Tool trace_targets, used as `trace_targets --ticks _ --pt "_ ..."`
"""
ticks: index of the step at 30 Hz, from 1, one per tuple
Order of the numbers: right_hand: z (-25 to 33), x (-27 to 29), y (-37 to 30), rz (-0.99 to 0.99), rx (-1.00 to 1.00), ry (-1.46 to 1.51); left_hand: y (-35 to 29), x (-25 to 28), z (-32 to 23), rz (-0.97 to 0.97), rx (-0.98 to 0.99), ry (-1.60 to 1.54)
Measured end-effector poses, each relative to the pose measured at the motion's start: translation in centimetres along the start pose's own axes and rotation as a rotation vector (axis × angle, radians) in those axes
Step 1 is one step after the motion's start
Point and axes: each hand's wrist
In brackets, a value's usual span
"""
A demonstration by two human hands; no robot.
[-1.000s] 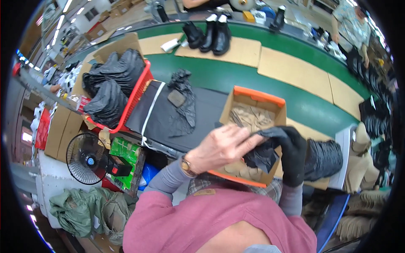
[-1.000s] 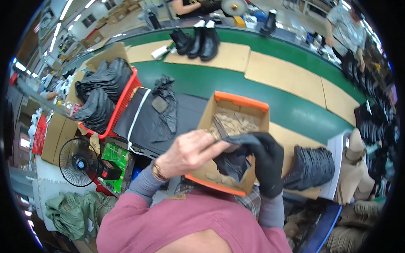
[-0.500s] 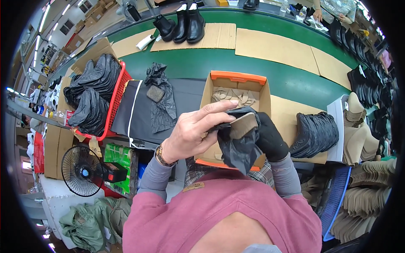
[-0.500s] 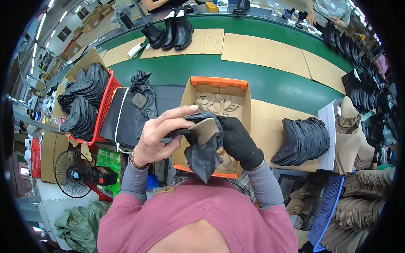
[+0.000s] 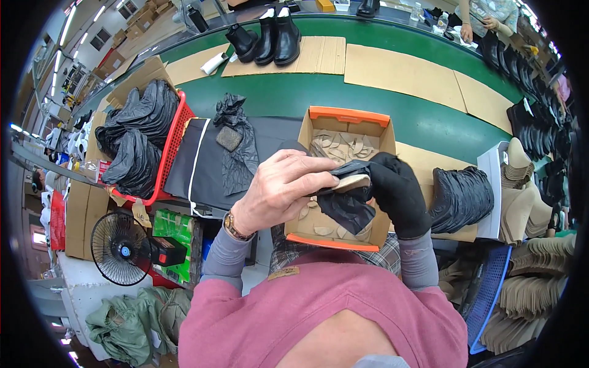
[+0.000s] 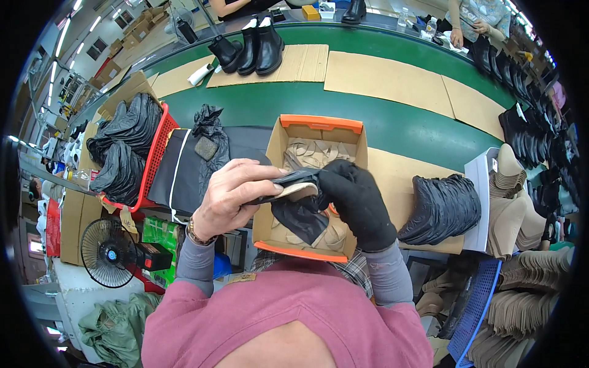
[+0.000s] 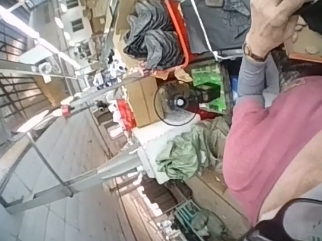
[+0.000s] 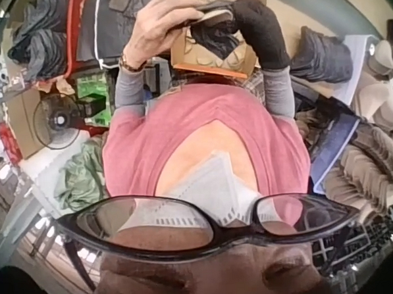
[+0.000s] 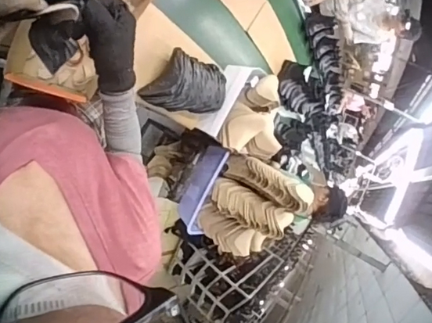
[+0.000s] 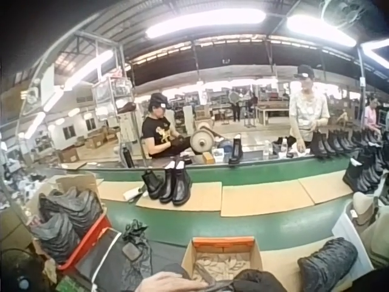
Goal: Trimming excess material from leather shoe uppers with scissors and inspecting finished boots.
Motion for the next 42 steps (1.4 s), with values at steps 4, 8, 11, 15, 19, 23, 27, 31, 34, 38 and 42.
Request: trace_targets --ticks 4,8,11,15,19,23,27,31,34,38,42 --pt "-0.3 -1.2 0.5 0.083 0.369 -0.237 0.3 -0.2 0.0 -0.047 -0.014 -0.064" --pt "-0.4 -2.4 -0.1 0.071 -0.031 0.192 0.1 -0.4 -0.2 -0.050 0.053 -0.095" --pt "1.9 -2.6 -0.6 -0.240 0.027 0.673 -0.1 -0.1 -0.8 -0.108 0.111 0.048" --pt "2.1 -2.4 -1.3 -0.096 -0.036 0.245 0.0 -0.5 -0.8 -0.150 0.079 0.107" --pt "1.9 -1.5 -1.6 -0.017 -0.073 0.363 -0.5 -0.6 -1.0 -0.176 0.209 -0.024" --pt "1.5 -1.7 -1.3 0.031 -0.037 0.286 -0.8 -1.3 -0.3 -0.228 0.245 -0.187" --pt "2.6 -3.0 -0.8 -0.229 0.185 0.121 -0.7 -1.2 -0.3 -0.220 0.227 -0.027" --pt "2.9 -2.4 -1.0 -0.045 0.189 0.277 -1.0 -1.5 -0.4 -0.236 0.234 -0.062" --pt "1.2 -2.3 -0.8 -0.093 0.478 -0.080 -0.9 -2.0 -0.6 -0.283 0.240 -0.116" --pt "4.0 -3.7 -1.4 -0.341 0.273 0.318 -0.6 -1.7 -0.5 -0.247 0.136 -0.092" --pt "3.3 -2.1 -1.5 -0.049 -0.016 0.419 -0.9 -1.7 -0.5 -0.276 0.065 -0.106"
Point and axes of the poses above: each hand's wrist, its own y-axis towards the middle knuckle, its own x-axis out of the back of the hand, z = x × y, and after that the axes turned 8 degrees about -y, right-handed
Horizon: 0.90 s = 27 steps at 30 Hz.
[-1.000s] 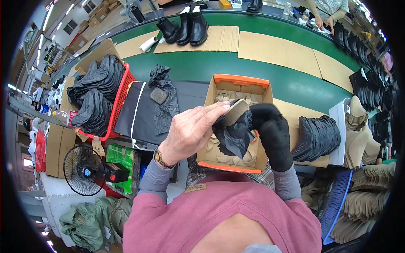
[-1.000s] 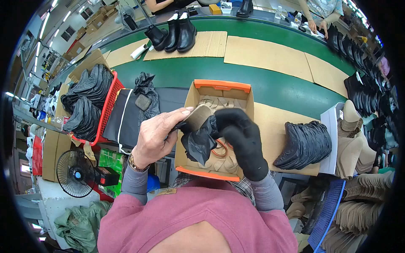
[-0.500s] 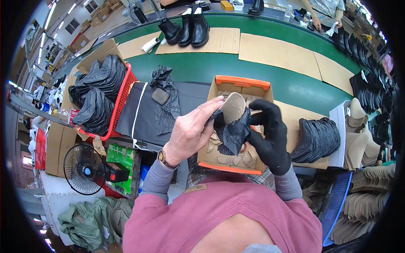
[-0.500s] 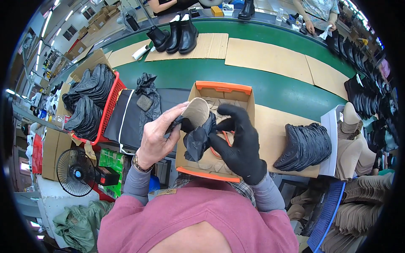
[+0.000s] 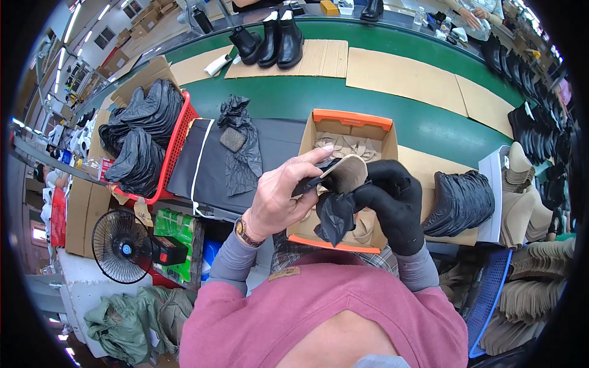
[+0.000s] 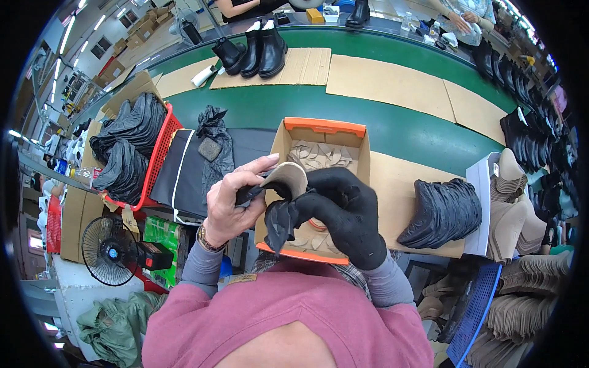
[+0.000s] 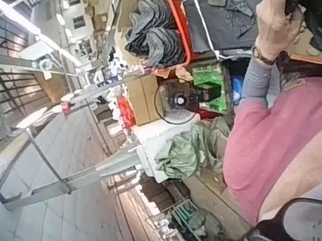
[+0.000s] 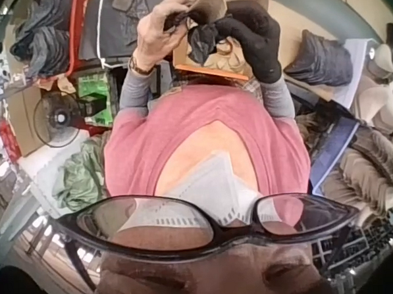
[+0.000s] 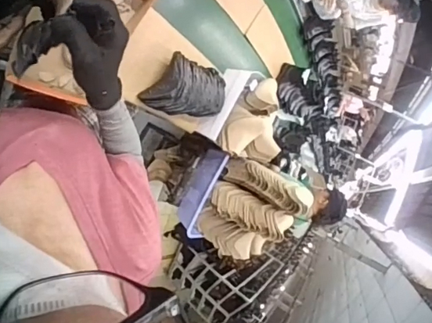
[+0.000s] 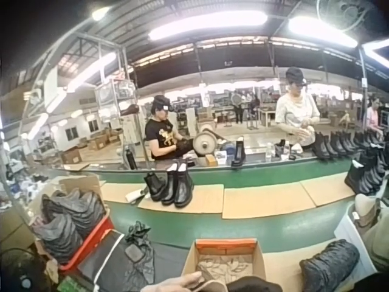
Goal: Trimming excess material from leather shoe uppers with scissors and inspecting finished boots.
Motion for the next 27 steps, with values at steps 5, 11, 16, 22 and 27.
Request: trace_targets --ticks 5,11,16,22,27 --pt "-0.6 0.7 0.1 0.071 -0.025 0.159 -0.5 -0.4 -0.3 -0.008 0.162 -0.164" --pt "-0.7 0.4 0.2 0.032 0.164 -0.218 -0.8 -0.4 -0.2 -0.019 0.259 -0.165" --pt "-0.6 -1.2 -0.3 -0.103 0.284 -0.622 -0.7 -1.0 -0.6 -0.067 0.275 -0.176" --pt "-1.9 -2.0 -0.2 -0.232 0.326 -0.588 0.3 -0.8 -0.4 -0.014 0.363 -0.484" --pt "-0.5 -1.6 0.1 -0.044 0.297 -0.519 0.1 0.2 0.2 0.090 0.529 -0.305"
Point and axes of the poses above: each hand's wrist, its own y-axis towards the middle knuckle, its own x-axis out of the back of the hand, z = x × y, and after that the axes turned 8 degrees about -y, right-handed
